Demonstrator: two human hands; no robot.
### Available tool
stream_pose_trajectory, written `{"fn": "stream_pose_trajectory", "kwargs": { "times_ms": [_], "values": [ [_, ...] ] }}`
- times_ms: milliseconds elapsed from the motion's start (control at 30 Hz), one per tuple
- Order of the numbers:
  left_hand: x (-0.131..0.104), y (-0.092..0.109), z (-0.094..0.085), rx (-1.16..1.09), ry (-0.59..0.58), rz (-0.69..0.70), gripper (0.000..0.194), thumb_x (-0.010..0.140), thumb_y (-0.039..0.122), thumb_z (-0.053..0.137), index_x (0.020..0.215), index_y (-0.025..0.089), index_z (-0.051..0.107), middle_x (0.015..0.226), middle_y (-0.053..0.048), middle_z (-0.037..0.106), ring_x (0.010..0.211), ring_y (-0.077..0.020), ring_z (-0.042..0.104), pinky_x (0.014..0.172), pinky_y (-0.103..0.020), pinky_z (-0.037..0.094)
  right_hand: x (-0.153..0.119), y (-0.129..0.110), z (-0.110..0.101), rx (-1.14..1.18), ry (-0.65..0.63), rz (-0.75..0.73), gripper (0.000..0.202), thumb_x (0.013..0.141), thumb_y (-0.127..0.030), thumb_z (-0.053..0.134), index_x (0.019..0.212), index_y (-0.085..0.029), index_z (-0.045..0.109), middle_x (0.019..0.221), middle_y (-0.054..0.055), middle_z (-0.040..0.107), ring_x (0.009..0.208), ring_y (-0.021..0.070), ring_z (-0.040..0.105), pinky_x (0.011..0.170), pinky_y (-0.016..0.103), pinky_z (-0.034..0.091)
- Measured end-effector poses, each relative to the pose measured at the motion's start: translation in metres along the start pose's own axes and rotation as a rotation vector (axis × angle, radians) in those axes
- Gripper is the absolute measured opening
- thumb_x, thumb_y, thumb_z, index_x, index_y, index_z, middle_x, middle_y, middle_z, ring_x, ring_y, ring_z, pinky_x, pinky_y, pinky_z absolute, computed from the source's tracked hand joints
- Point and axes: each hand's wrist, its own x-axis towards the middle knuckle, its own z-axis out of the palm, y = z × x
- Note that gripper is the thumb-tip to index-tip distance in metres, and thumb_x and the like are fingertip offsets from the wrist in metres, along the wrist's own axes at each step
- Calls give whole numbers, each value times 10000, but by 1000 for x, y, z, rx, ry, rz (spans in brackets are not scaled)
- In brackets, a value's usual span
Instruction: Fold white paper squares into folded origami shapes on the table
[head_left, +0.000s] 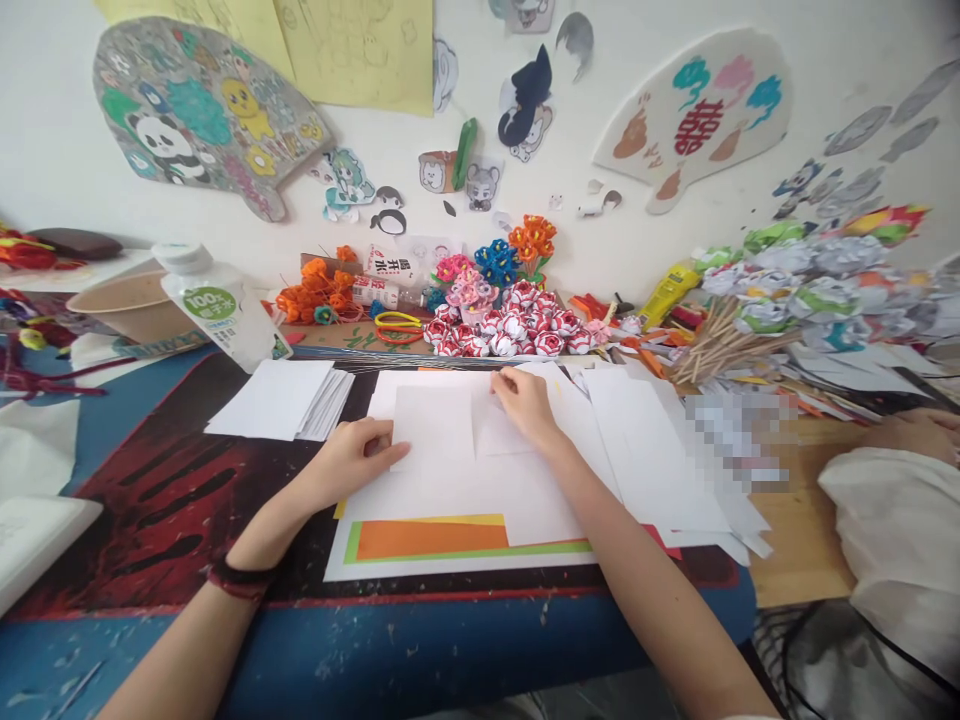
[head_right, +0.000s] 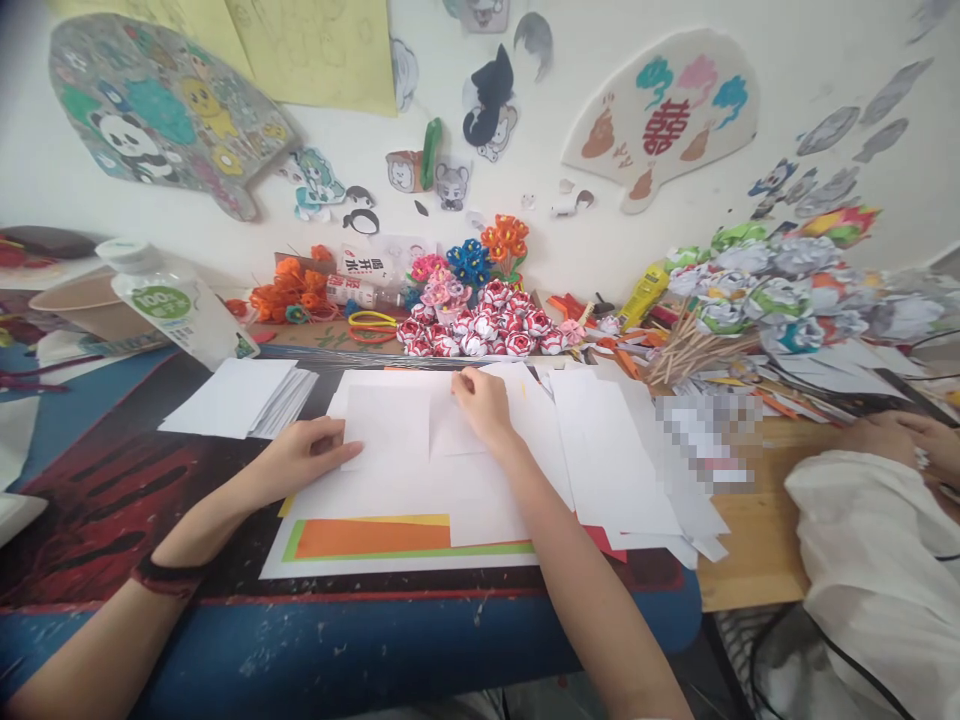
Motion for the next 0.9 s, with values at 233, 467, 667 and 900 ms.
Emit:
{"fn": "stream_pose_trajectory", "kwargs": {
  "times_ms": [233,467,667,900],
  "values": [
    [11,28,0,-77,162,-78,408,840,474,517,564,175,493,509,46,415,523,-102,375,543,-236,281,7,8,-29,62,215,170,293,866,-346,448,743,-204,673,724,27,685,719,171,617,699,257,414],
    [45,75,25,-84,-42,-234,430,839,432,459,486,190,503,476,15,538,460,-114,436,524,-248,309,9,21,-37,-167,133,216,239,832,-249,481,888,-229,712,838,41,705,802,189,618,728,274,411],
    [57,92,44,32,-115,-277,438,800,415,482,416,205,507,475,-24,594,487,-160,502,555,-282,321,9,22,-44,-184,116,251,258,852,-268,460,904,-244,712,873,50,704,848,207,619,717,278,407],
    [64,105,48,120,-196,-225,408,793,420,517,445,206,539,517,-42,638,562,-189,574,587,-288,354,12,27,-52,-213,86,343,272,832,-260,473,923,-228,727,850,74,710,853,223,627,699,279,414]
  ]
}}
